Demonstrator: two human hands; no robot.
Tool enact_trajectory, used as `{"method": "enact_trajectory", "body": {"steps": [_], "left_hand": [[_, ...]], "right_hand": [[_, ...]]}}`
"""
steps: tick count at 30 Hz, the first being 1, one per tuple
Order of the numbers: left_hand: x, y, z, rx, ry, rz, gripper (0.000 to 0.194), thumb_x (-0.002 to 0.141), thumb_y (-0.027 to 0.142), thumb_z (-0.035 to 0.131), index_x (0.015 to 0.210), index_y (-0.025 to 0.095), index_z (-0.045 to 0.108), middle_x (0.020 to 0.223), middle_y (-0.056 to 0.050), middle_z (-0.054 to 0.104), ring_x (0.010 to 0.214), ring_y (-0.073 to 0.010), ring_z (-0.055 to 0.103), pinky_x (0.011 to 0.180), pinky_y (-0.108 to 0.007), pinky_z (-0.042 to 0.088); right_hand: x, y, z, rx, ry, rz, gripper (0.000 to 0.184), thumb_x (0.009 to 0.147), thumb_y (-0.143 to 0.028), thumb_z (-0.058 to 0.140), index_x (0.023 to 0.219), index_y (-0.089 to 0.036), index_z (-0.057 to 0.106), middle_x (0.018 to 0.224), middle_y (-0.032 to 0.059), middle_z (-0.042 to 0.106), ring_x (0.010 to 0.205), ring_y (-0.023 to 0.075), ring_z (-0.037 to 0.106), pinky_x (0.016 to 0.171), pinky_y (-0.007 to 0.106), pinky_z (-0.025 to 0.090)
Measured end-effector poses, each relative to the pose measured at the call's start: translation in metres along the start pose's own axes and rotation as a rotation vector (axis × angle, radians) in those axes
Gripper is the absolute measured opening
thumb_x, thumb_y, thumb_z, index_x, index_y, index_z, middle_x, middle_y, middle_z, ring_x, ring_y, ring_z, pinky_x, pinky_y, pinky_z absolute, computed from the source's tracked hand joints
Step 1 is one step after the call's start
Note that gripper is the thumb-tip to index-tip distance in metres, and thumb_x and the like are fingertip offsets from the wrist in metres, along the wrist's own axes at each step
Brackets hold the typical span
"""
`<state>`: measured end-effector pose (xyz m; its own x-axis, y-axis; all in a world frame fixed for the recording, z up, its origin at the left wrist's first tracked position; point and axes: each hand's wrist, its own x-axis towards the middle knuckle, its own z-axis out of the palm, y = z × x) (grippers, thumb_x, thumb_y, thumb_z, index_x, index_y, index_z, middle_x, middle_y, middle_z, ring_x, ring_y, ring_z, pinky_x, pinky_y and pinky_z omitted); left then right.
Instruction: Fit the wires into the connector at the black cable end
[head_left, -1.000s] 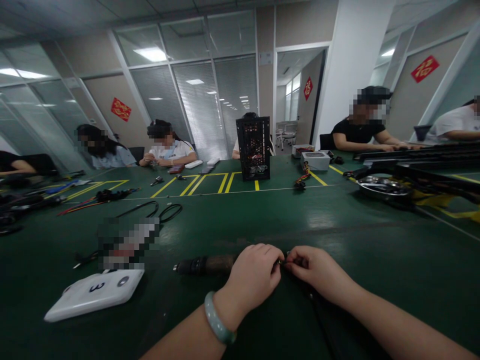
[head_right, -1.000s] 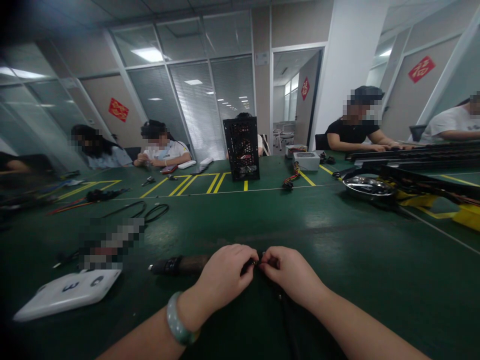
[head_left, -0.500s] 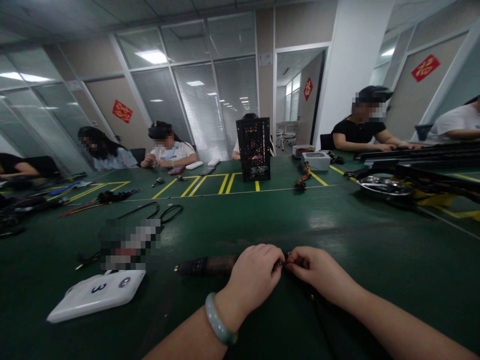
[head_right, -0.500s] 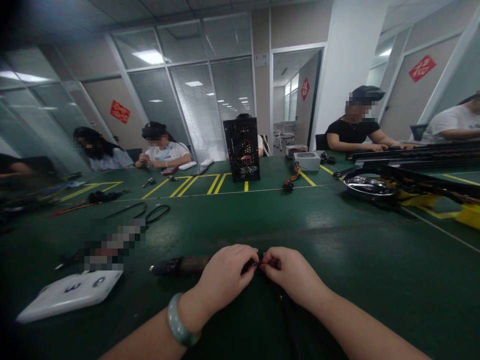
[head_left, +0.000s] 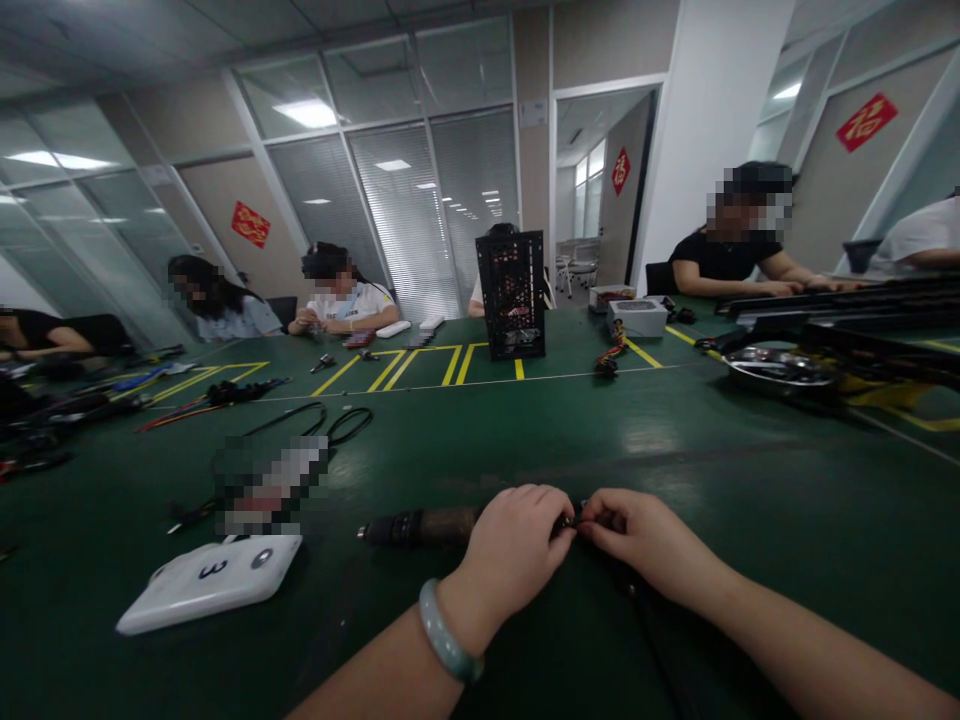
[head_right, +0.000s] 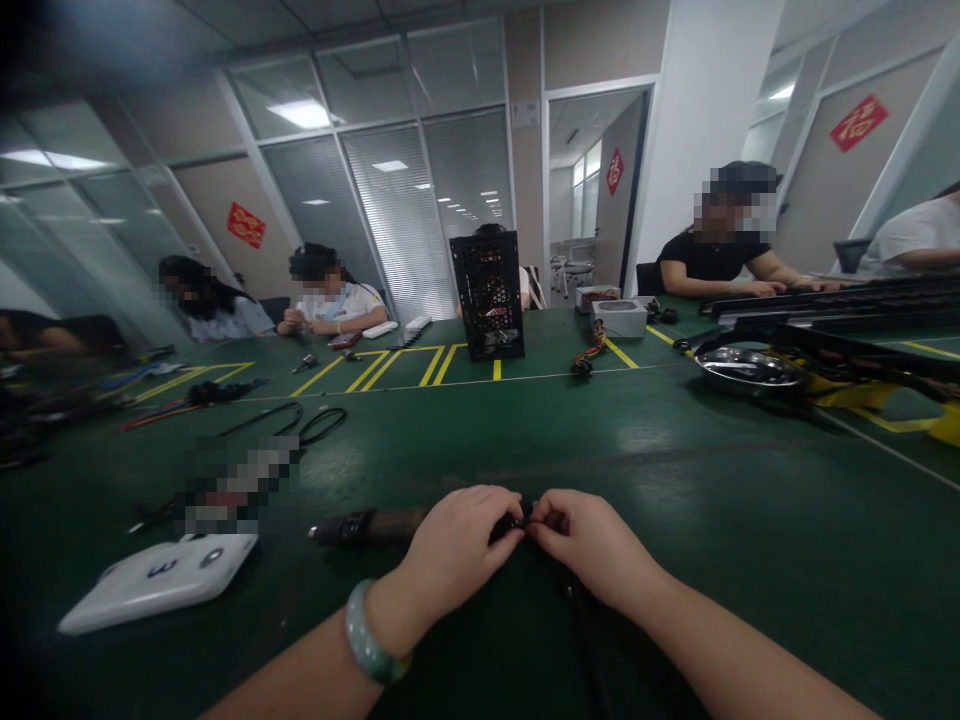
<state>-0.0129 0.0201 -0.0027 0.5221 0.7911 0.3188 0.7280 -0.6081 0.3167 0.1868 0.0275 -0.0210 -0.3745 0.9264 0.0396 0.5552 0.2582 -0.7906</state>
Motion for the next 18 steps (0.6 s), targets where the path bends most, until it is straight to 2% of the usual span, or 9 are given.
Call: {"method": "enact_trajectory", "body": {"steps": [5, 8, 13, 18], "left_hand": [[0.0002, -0.0008, 0.0018, -0.008, 0.014, 0.034, 0.015, 0.085, 0.016, 0.059, 0.098, 0.023, 0.059, 0.101, 0.001, 0.065, 0.096, -0.0186, 0.059, 0.088, -0.035, 0.044], [0.0001, -0.0008, 0.0021, -0.004, 0.023, 0.014, 0.016, 0.086, 0.02, 0.059, 0.101, 0.024, 0.058, 0.101, 0.001, 0.065, 0.094, -0.0191, 0.059, 0.085, -0.036, 0.046], [0.0, -0.0014, 0.0028, 0.003, 0.017, 0.017, 0.01, 0.086, 0.021, 0.06, 0.096, 0.022, 0.059, 0.102, -0.001, 0.064, 0.096, -0.02, 0.058, 0.088, -0.037, 0.045], [-0.0001, -0.001, 0.0026, 0.03, 0.001, 0.009, 0.008, 0.088, 0.024, 0.06, 0.095, 0.022, 0.057, 0.095, 0.001, 0.064, 0.09, -0.0195, 0.058, 0.082, -0.036, 0.045]], "right_hand": [[-0.0002, 0.0005, -0.0008, -0.011, -0.004, -0.013, 0.012, 0.087, -0.029, 0.057, 0.084, -0.02, 0.065, 0.075, -0.0018, 0.067, 0.068, 0.0142, 0.06, 0.059, 0.022, 0.041], [0.0005, 0.0016, -0.0005, 0.012, 0.0, -0.017, 0.011, 0.087, -0.029, 0.057, 0.083, -0.02, 0.064, 0.075, -0.0018, 0.067, 0.068, 0.0141, 0.061, 0.06, 0.022, 0.042], [0.0008, 0.0016, -0.0006, 0.02, -0.013, -0.009, 0.011, 0.087, -0.028, 0.057, 0.084, -0.02, 0.064, 0.074, -0.0014, 0.067, 0.068, 0.0144, 0.061, 0.06, 0.022, 0.043], [-0.0004, -0.0026, -0.0015, 0.011, -0.013, 0.007, 0.011, 0.087, -0.029, 0.057, 0.084, -0.02, 0.064, 0.074, -0.0014, 0.066, 0.068, 0.0143, 0.061, 0.059, 0.022, 0.043]]}}
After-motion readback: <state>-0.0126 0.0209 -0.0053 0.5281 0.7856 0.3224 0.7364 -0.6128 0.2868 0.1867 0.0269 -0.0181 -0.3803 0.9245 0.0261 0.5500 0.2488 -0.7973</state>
